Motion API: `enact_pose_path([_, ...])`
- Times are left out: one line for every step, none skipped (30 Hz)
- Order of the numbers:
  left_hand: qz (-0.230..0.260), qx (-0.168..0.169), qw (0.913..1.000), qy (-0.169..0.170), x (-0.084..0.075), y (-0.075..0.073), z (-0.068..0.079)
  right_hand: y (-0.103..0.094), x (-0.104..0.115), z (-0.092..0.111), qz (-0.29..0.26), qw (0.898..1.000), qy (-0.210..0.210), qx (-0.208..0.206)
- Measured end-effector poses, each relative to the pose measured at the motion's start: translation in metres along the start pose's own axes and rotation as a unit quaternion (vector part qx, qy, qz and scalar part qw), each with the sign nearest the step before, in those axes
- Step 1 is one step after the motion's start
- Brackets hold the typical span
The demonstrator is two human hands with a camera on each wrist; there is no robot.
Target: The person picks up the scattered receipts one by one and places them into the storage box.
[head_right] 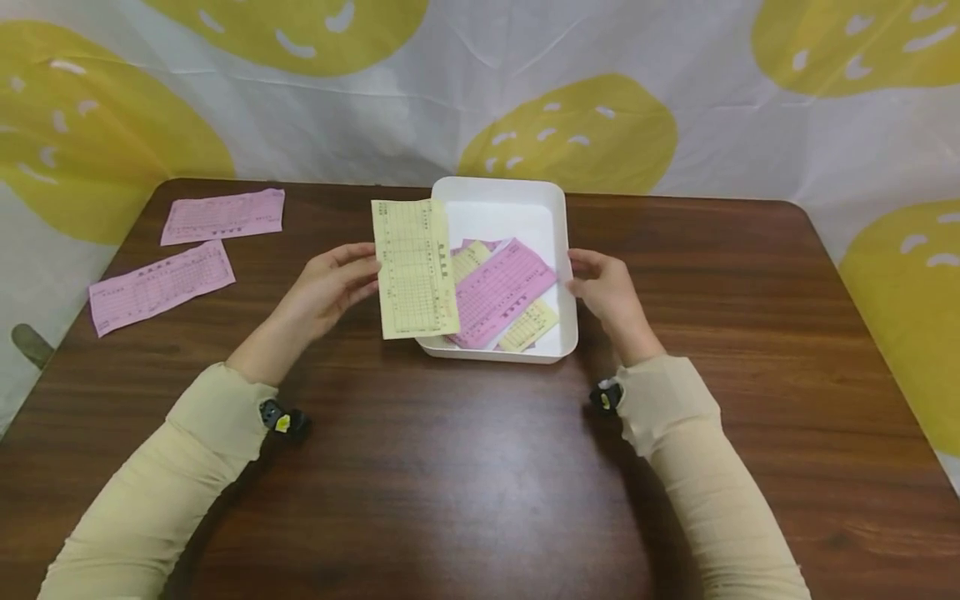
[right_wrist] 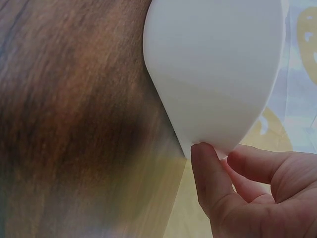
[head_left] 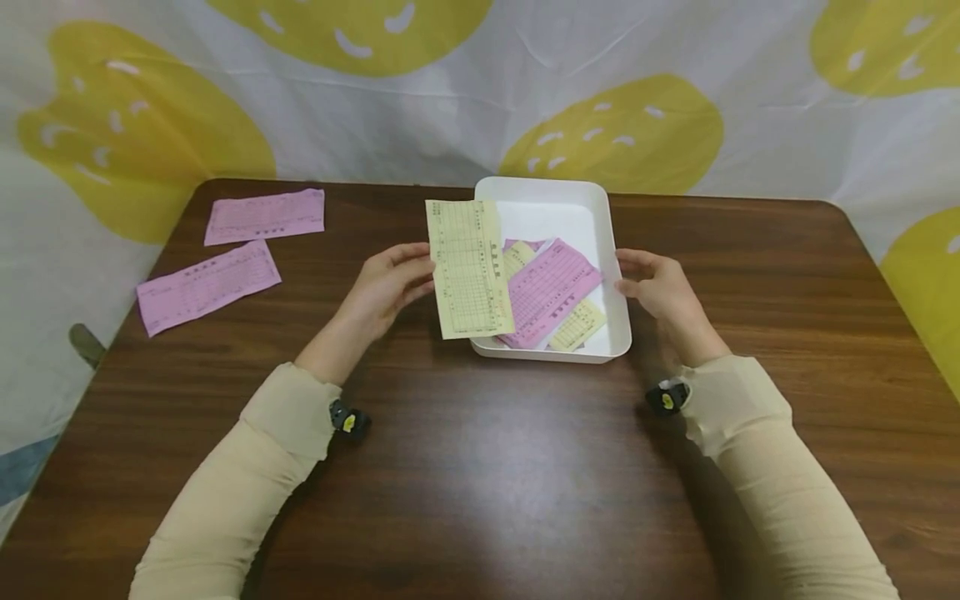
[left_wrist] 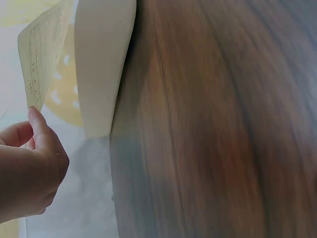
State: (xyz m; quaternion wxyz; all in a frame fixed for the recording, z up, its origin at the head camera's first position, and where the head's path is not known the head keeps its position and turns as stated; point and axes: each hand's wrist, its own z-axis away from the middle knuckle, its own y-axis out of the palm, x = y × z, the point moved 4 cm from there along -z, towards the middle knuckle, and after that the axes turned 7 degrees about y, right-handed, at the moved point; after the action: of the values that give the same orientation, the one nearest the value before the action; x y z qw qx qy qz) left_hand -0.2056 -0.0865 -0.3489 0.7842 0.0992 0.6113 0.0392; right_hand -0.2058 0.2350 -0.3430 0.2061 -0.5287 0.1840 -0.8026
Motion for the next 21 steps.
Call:
enact_pose_path([-0.002, 0.002, 1.0000, -0.001, 0.001, 0.003, 0.000, 0.000, 0.000, 0.000, 0.000, 1.000, 0.000, 0.001])
enact_pose_path([-0.006, 0.005, 1.0000, -0.002, 0.002, 0.006, -0.001, 0.001, 0.000, 0.000, -0.002, 1.000, 0.000, 0.002])
enact_pose_path([-0.009, 0.008, 0.9999, -0.002, 0.003, 0.010, -0.001, 0.001, 0.000, 0.000, -0.002, 1.000, -0.001, 0.001])
enact_pose_path([-0.011, 0.010, 0.9999, -0.002, 0.004, 0.013, -0.001, 0.001, 0.000, 0.000, -0.004, 1.000, -0.002, 0.002])
enact_pose_path([-0.015, 0.011, 0.9998, -0.001, 0.004, 0.016, -0.001, 0.001, 0.000, -0.001, -0.005, 1.000, -0.003, 0.002])
enact_pose_path([-0.019, 0.011, 0.9998, -0.001, 0.005, 0.020, -0.002, 0.001, 0.000, -0.001, -0.007, 1.000, -0.002, 0.002])
enact_pose_path([-0.021, 0.011, 0.9997, 0.000, 0.005, 0.023, -0.002, 0.000, -0.001, -0.001, -0.006, 1.000, -0.003, 0.000])
enact_pose_path([-0.023, 0.012, 0.9997, 0.001, 0.005, 0.026, -0.002, 0.000, -0.001, -0.001, -0.006, 1.000, -0.002, 0.000])
enact_pose_path([-0.023, 0.011, 0.9997, 0.002, 0.005, 0.030, -0.002, 0.000, -0.001, -0.001, -0.005, 1.000, -0.002, -0.001])
enact_pose_path([-0.026, 0.012, 0.9996, 0.002, 0.005, 0.033, -0.002, 0.000, -0.001, -0.001, -0.006, 1.000, -0.001, -0.001])
enact_pose_path([-0.029, 0.012, 0.9995, 0.003, 0.005, 0.036, -0.003, 0.000, -0.001, -0.001, -0.006, 1.000, 0.001, -0.002])
enact_pose_path([-0.030, 0.013, 0.9994, 0.004, 0.004, 0.039, -0.003, 0.000, -0.002, -0.001, -0.006, 1.000, -0.001, -0.001])
enact_pose_path([-0.033, 0.013, 0.9994, 0.005, 0.004, 0.041, -0.004, 0.000, -0.002, -0.001, -0.007, 1.000, -0.001, 0.000])
enact_pose_path([-0.036, 0.014, 0.9992, 0.006, 0.004, 0.044, -0.004, 0.000, -0.002, -0.001, -0.008, 1.000, -0.001, 0.002])
enact_pose_path([-0.040, 0.014, 0.9991, 0.008, 0.004, 0.046, -0.005, 0.000, -0.002, -0.001, -0.009, 1.000, -0.002, 0.003])
enact_pose_path([-0.045, 0.014, 0.9988, 0.010, 0.004, 0.048, -0.005, 0.000, -0.002, -0.001, -0.009, 1.000, -0.004, 0.004])
enact_pose_path([-0.050, 0.013, 0.9986, 0.011, 0.004, 0.050, -0.006, 0.000, -0.002, -0.001, -0.011, 1.000, -0.005, 0.005])
enact_pose_path([-0.055, 0.012, 0.9983, 0.013, 0.004, 0.052, -0.007, 0.000, -0.001, -0.001, -0.012, 1.000, -0.006, 0.007])
enact_pose_path([-0.061, 0.012, 0.9980, 0.014, 0.004, 0.054, -0.008, 0.000, -0.001, -0.001, -0.010, 1.000, -0.005, 0.006])
enact_pose_path([-0.065, 0.012, 0.9977, 0.015, 0.004, 0.055, -0.008, 0.000, -0.001, -0.001, -0.008, 1.000, -0.005, 0.005])
enact_pose_path([-0.070, 0.013, 0.9973, 0.017, 0.005, 0.057, -0.009, 0.001, -0.001, -0.002, -0.007, 1.000, -0.004, 0.004])
